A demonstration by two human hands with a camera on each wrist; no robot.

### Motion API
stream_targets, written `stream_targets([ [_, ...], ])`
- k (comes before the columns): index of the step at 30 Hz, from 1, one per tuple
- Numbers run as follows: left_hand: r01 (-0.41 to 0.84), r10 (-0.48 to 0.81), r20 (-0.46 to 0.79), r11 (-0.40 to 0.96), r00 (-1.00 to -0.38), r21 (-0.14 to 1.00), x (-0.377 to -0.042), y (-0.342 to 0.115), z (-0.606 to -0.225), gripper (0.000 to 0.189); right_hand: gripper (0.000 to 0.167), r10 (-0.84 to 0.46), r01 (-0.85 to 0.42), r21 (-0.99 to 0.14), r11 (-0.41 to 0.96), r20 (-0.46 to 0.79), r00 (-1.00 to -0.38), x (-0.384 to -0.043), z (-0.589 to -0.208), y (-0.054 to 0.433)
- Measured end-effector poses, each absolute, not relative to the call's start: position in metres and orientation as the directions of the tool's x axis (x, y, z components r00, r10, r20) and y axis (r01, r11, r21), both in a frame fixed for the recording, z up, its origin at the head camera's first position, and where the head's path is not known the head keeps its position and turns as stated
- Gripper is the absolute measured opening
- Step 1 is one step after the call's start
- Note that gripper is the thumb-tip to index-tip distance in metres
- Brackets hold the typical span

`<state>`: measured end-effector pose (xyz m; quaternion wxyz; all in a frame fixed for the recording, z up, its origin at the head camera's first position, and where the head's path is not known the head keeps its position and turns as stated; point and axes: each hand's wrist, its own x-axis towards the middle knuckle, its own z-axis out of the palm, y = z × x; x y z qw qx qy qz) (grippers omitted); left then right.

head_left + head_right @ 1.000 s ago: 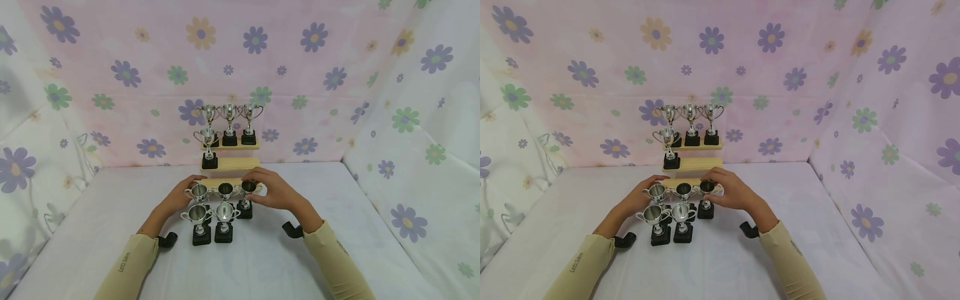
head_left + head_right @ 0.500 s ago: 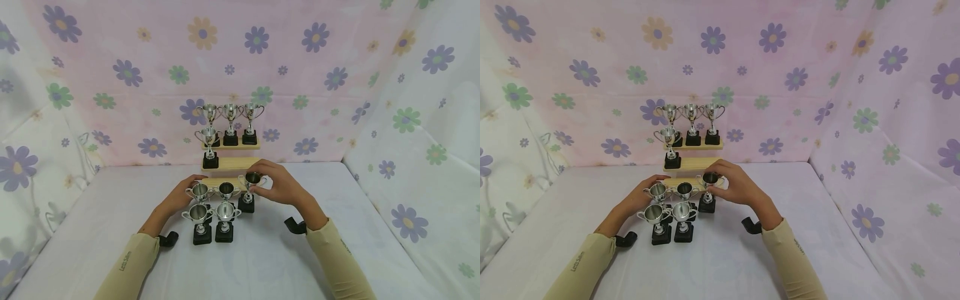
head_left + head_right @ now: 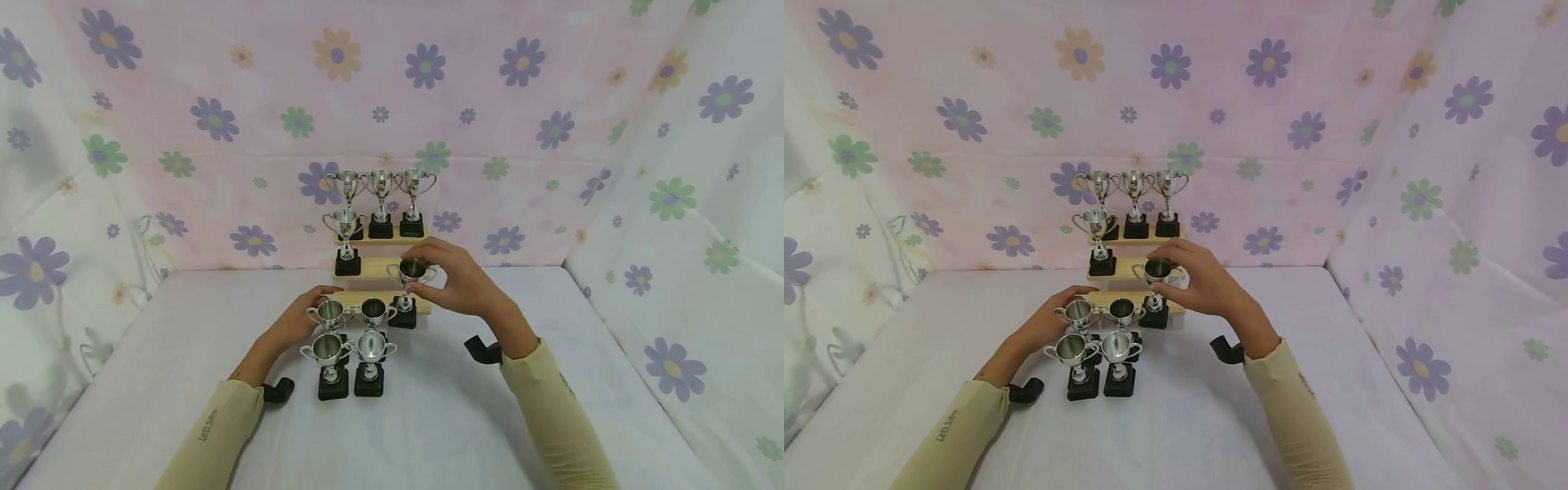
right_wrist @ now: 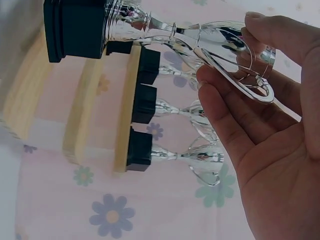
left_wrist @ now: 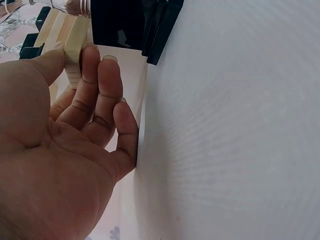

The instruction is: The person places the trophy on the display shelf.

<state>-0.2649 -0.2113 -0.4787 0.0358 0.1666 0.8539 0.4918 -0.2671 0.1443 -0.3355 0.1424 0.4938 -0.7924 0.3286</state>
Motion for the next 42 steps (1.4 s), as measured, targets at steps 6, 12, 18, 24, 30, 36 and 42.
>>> stream_targets([
  [6,0.249,0.32,0.106,0.449,-0.942,0.858,-0.265,-0.21,-0.479,0.073,0.045,-0.702,-0.887,-0.347,0.304,0.548,-0.455,-0.274,-0.319,0.141],
  [12,0.247,0.32,0.099,0.462,-0.942,0.852,-0.263,-0.211,-0.476,0.072,0.044,-0.704,-0.895,-0.33,0.299,0.556,-0.441,-0.284,-0.303,0.136],
  [18,0.245,0.326,0.095,0.46,-0.941,0.853,-0.262,-0.211,-0.476,0.075,0.045,-0.715,-0.894,-0.321,0.312,0.541,-0.444,-0.297,-0.291,0.131],
  [24,0.248,0.32,0.104,0.452,-0.942,0.857,-0.26,-0.209,-0.472,0.074,0.042,-0.713,-0.88,-0.308,0.362,0.516,-0.474,-0.313,-0.283,0.125],
  [30,0.248,0.324,0.099,0.46,-0.941,0.852,-0.264,-0.21,-0.475,0.077,0.042,-0.707,-0.858,-0.31,0.409,0.487,-0.513,-0.326,-0.276,0.119],
  [36,0.258,0.331,0.105,0.46,-0.938,0.849,-0.264,-0.21,-0.473,0.075,0.042,-0.7,-0.842,-0.293,0.453,0.469,-0.539,-0.337,-0.274,0.109],
  [42,0.233,0.323,0.085,0.453,-0.942,0.86,-0.262,-0.21,-0.473,0.071,0.044,-0.699,-0.816,-0.312,0.487,0.422,-0.578,-0.345,-0.278,0.1],
])
